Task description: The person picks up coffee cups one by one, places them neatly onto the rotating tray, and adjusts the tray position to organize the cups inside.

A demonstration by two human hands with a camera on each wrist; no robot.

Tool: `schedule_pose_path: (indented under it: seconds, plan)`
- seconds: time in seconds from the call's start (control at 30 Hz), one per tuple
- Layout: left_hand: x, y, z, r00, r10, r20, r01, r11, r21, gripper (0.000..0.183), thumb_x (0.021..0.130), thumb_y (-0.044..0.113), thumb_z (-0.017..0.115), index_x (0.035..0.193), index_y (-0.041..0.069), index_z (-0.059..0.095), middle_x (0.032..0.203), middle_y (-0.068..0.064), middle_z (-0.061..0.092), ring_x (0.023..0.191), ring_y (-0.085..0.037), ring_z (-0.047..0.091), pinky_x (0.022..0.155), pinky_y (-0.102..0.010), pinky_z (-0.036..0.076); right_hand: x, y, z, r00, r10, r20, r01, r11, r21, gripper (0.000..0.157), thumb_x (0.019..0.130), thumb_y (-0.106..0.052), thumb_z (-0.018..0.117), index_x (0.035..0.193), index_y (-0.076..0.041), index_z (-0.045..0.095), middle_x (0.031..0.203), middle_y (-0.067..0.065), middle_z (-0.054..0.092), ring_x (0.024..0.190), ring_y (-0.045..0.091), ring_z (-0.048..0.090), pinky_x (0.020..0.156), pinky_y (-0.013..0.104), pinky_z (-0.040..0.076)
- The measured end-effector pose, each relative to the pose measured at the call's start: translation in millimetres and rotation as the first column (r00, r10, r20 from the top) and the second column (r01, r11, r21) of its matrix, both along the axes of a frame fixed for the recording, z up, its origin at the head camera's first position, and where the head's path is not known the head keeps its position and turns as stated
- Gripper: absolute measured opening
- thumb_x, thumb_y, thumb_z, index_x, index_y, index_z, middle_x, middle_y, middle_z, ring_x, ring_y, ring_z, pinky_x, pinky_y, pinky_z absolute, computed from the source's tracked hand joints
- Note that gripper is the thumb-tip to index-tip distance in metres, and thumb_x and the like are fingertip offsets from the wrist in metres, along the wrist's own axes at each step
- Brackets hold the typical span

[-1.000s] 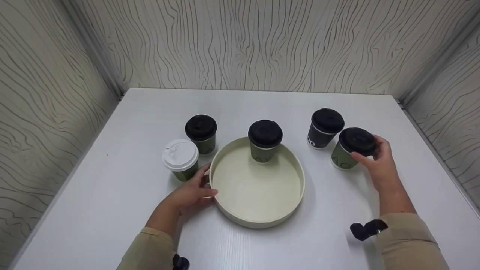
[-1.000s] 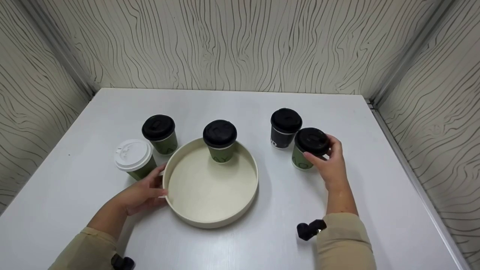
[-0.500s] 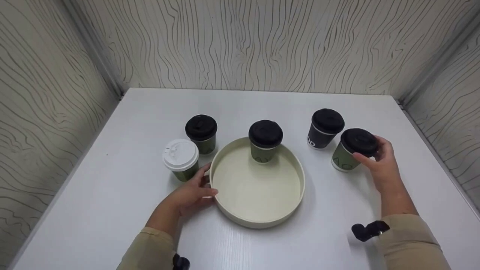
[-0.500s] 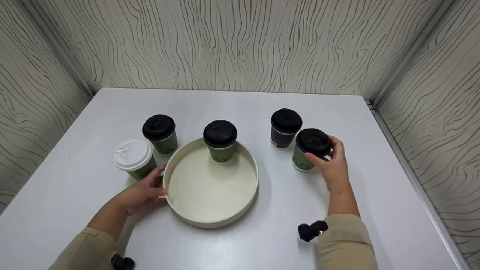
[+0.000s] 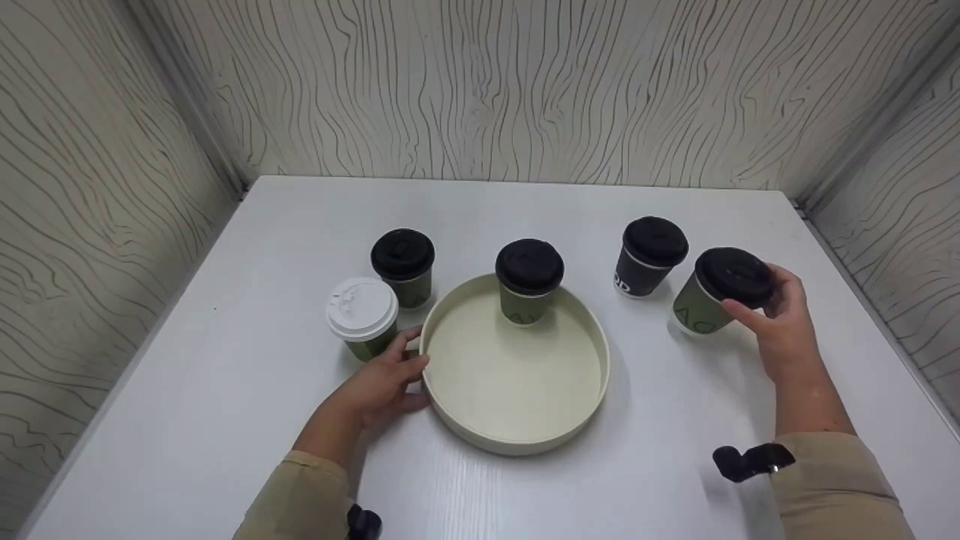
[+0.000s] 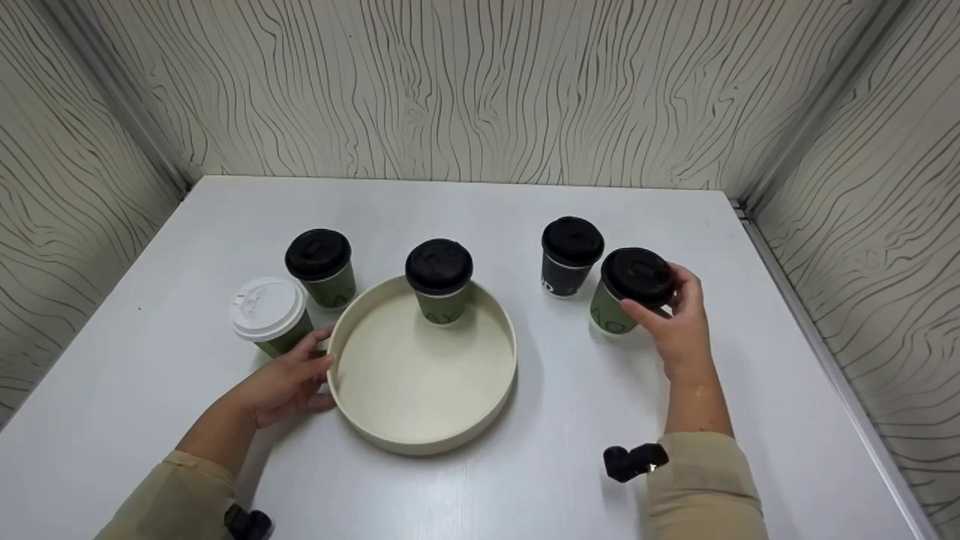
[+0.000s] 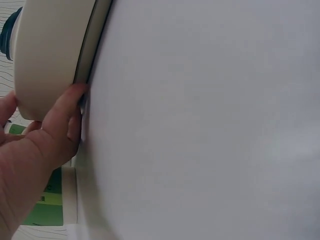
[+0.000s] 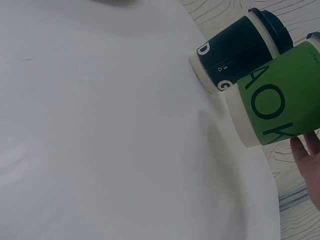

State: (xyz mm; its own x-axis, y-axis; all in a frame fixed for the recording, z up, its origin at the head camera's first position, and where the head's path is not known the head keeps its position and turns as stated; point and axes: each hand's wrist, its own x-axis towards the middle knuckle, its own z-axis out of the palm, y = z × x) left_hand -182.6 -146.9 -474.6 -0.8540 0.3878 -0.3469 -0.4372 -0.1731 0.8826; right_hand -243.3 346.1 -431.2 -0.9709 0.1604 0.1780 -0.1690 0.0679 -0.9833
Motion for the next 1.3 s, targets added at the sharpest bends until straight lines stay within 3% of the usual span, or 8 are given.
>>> schedule_pose_path:
  seconds: [0.17,0.33,0.43,0.8,1.0,1.13,1.2,1.3]
  plan:
    - [0.0,0.9,4.2,1.000,-0.008,-0.009,0.008,1.000,-0.017,0.058,0.095,0.009,0.045,0.144,0.023,0.017,0.131,-0.019,0.033,0.107,-0.025,0.050,0.077,-0.036,0.049,4.9,-0.9,8.6,0.998,0.031,-0.061,-0.034,0.998,-0.058,0.062,0.079,0.011,0.062,0.127,-0.016,0.034,0.126,-0.003,0.041,0.128,0.013,0.028,0.111,0.026,0.008]
    - [0.1,0.4,7.2,1.000,-0.014,-0.006,0.014,0.998,-0.054,0.066,0.091,0.002,0.048,0.144,0.023,0.015,0.137,-0.021,0.029,0.106,-0.027,0.051,0.078,-0.039,0.048,7.7,-7.3,18.4,0.990,0.083,-0.114,-0.099,0.986,-0.138,0.062,0.078,0.016,0.059,0.128,-0.013,0.034,0.128,0.001,0.041,0.126,0.016,0.030,0.101,0.018,0.030]
    - [0.4,0.2,8.2,1.000,-0.023,-0.010,0.022,0.998,-0.065,0.072,0.088,0.000,0.051,0.145,0.023,0.013,0.141,-0.021,0.025,0.108,-0.029,0.051,0.081,-0.041,0.048,8.3,-12.2,22.5,0.982,0.112,-0.149,-0.137,0.976,-0.170,0.062,0.078,0.019,0.057,0.127,-0.011,0.035,0.127,0.003,0.042,0.124,0.017,0.033,0.092,0.015,0.037]
    - [-0.1,1.8,7.9,1.000,-0.021,0.000,0.021,0.999,-0.037,0.085,0.081,-0.008,0.056,0.145,0.026,0.011,0.142,-0.019,0.024,0.113,-0.030,0.046,0.087,-0.043,0.046,8.8,-33.5,39.8,0.955,0.196,-0.224,-0.230,0.963,-0.138,0.063,0.076,0.020,0.056,0.129,-0.008,0.035,0.128,0.008,0.041,0.121,0.018,0.036,0.092,0.017,0.039]
    - [-0.8,3.0,7.3,1.000,-0.014,0.006,0.014,0.999,-0.052,0.071,0.089,0.010,0.053,0.145,0.026,0.012,0.139,-0.018,0.028,0.114,-0.027,0.046,0.085,-0.043,0.046,6.6,-47.2,48.8,0.928,0.264,-0.262,-0.302,0.946,-0.116,0.064,0.075,0.021,0.055,0.130,-0.006,0.034,0.129,0.010,0.040,0.119,0.021,0.036,0.093,0.019,0.039]
    - [-2.1,2.7,5.5,0.999,0.004,0.036,-0.004,1.000,-0.022,0.058,0.094,0.022,0.047,0.143,0.028,0.017,0.128,-0.017,0.043,0.107,-0.024,0.052,0.080,-0.039,0.048,5.4,-55.5,52.3,0.915,0.300,-0.271,-0.337,0.936,-0.102,0.064,0.075,0.021,0.055,0.130,-0.006,0.034,0.128,0.011,0.040,0.118,0.021,0.037,0.093,0.020,0.039]
    - [-2.2,2.6,4.7,0.998,0.018,0.054,-0.018,1.000,-0.008,0.054,0.096,0.024,0.046,0.142,0.029,0.019,0.121,-0.017,0.049,0.104,-0.023,0.054,0.079,-0.038,0.049,5.1,-59.9,53.1,0.911,0.312,-0.268,-0.345,0.935,-0.085,0.065,0.075,0.020,0.056,0.130,-0.006,0.034,0.128,0.011,0.040,0.118,0.021,0.037,0.093,0.020,0.039]
    - [-2.0,2.2,4.2,0.998,0.027,0.055,-0.027,1.000,-0.005,0.051,0.097,0.025,0.043,0.142,0.029,0.021,0.123,-0.017,0.047,0.104,-0.023,0.054,0.077,-0.037,0.049,5.4,-67.0,52.7,0.914,0.322,-0.248,-0.348,0.935,-0.070,0.066,0.074,0.019,0.057,0.130,-0.006,0.034,0.128,0.012,0.040,0.118,0.022,0.037,0.094,0.021,0.037]
